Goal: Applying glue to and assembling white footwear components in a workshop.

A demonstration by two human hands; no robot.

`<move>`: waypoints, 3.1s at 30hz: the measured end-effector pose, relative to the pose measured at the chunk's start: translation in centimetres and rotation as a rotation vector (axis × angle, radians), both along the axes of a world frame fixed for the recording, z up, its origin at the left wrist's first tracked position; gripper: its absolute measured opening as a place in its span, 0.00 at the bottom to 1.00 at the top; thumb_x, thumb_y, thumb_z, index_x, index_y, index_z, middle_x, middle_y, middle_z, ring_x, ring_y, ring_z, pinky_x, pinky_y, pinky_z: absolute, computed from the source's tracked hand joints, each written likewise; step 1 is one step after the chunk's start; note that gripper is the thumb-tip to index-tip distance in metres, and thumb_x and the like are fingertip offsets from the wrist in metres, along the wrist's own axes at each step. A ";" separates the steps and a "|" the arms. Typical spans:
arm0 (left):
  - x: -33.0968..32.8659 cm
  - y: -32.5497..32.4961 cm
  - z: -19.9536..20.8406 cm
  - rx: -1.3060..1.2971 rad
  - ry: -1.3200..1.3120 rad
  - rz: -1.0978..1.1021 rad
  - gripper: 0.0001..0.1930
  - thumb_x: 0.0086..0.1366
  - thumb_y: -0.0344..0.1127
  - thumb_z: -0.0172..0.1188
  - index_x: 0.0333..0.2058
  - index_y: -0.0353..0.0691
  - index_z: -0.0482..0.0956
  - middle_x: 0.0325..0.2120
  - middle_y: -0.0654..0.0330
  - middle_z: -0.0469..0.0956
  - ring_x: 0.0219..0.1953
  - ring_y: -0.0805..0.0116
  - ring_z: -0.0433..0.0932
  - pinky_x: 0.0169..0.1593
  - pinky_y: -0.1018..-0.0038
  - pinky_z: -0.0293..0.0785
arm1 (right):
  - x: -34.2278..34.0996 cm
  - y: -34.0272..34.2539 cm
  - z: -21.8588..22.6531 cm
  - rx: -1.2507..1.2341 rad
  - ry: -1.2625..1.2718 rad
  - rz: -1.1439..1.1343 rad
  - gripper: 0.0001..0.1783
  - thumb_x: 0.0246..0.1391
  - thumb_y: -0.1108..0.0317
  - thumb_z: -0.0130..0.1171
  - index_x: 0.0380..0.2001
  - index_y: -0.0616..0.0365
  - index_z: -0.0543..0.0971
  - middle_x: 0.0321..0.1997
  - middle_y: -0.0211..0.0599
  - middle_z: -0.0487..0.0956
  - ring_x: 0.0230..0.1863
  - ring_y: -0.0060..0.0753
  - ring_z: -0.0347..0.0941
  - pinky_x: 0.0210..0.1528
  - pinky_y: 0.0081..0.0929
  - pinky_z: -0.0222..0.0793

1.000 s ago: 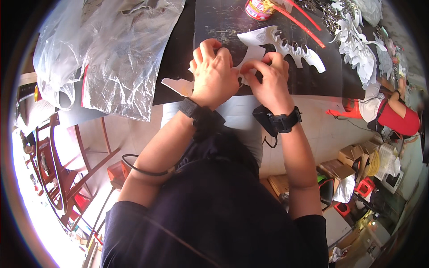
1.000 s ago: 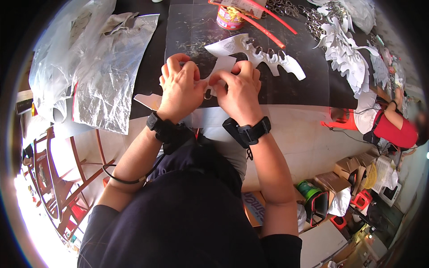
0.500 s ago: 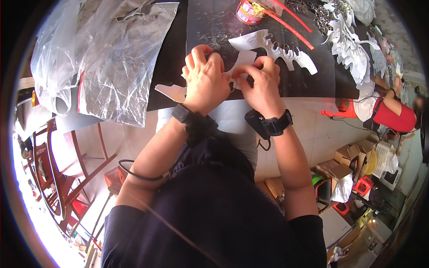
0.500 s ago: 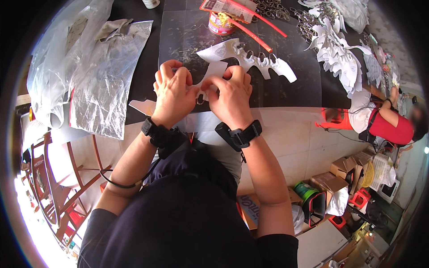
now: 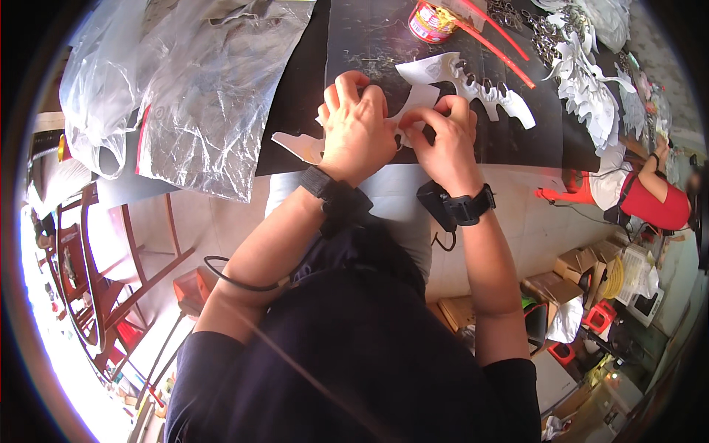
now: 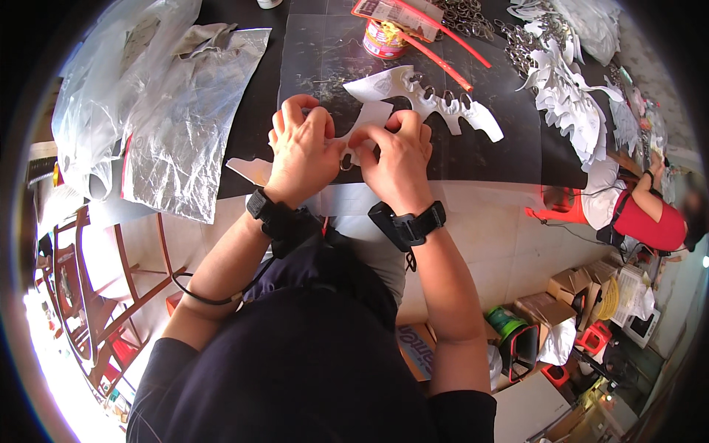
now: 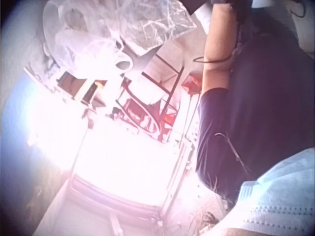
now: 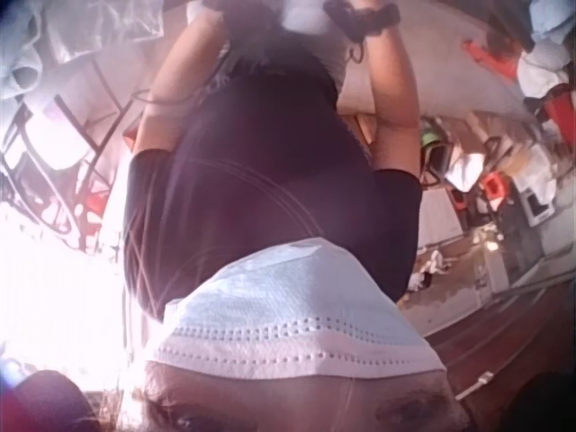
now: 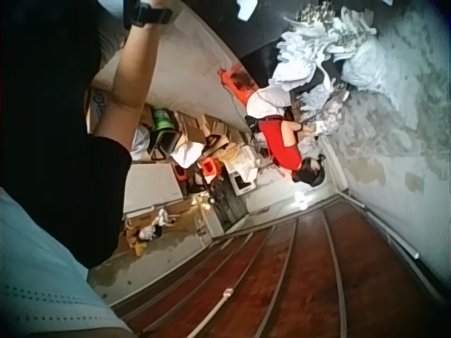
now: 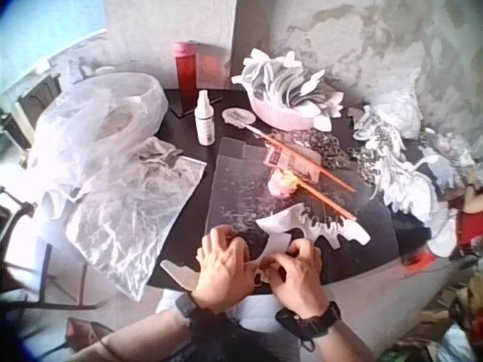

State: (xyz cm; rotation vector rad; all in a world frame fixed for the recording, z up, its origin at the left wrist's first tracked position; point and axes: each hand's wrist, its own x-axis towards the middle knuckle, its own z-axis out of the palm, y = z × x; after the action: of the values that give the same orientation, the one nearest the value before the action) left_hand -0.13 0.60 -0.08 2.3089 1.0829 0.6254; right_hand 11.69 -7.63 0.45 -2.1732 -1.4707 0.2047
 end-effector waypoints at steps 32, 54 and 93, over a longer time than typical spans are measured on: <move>-0.2 -0.1 -0.3 0.005 -0.067 -0.004 0.09 0.43 0.30 0.60 0.24 0.41 0.69 0.42 0.54 0.62 0.46 0.53 0.60 0.48 0.60 0.56 | -0.2 0.0 0.2 -0.056 0.016 -0.050 0.06 0.38 0.66 0.62 0.24 0.39 0.79 0.37 0.33 0.64 0.42 0.43 0.59 0.47 0.35 0.57; -0.4 -0.1 -0.2 0.022 -0.096 0.009 0.10 0.42 0.29 0.60 0.25 0.41 0.70 0.42 0.54 0.61 0.47 0.53 0.60 0.47 0.59 0.57 | 0.5 0.4 0.1 0.134 0.173 -0.049 0.09 0.31 0.67 0.67 0.20 0.53 0.77 0.28 0.33 0.72 0.36 0.32 0.68 0.43 0.30 0.58; -2.6 0.1 1.1 0.289 -0.087 -0.283 0.16 0.42 0.23 0.57 0.30 0.49 0.80 0.48 0.62 0.64 0.53 0.54 0.59 0.53 0.60 0.54 | 0.6 0.4 0.5 -0.098 0.184 -0.126 0.10 0.32 0.59 0.66 0.20 0.47 0.77 0.38 0.32 0.67 0.45 0.44 0.60 0.47 0.39 0.56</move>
State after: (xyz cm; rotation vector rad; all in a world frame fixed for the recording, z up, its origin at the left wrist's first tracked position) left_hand -2.77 0.66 0.97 2.5890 0.6412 0.8022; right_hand 12.26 -7.19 0.94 -2.2492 -1.2414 0.4287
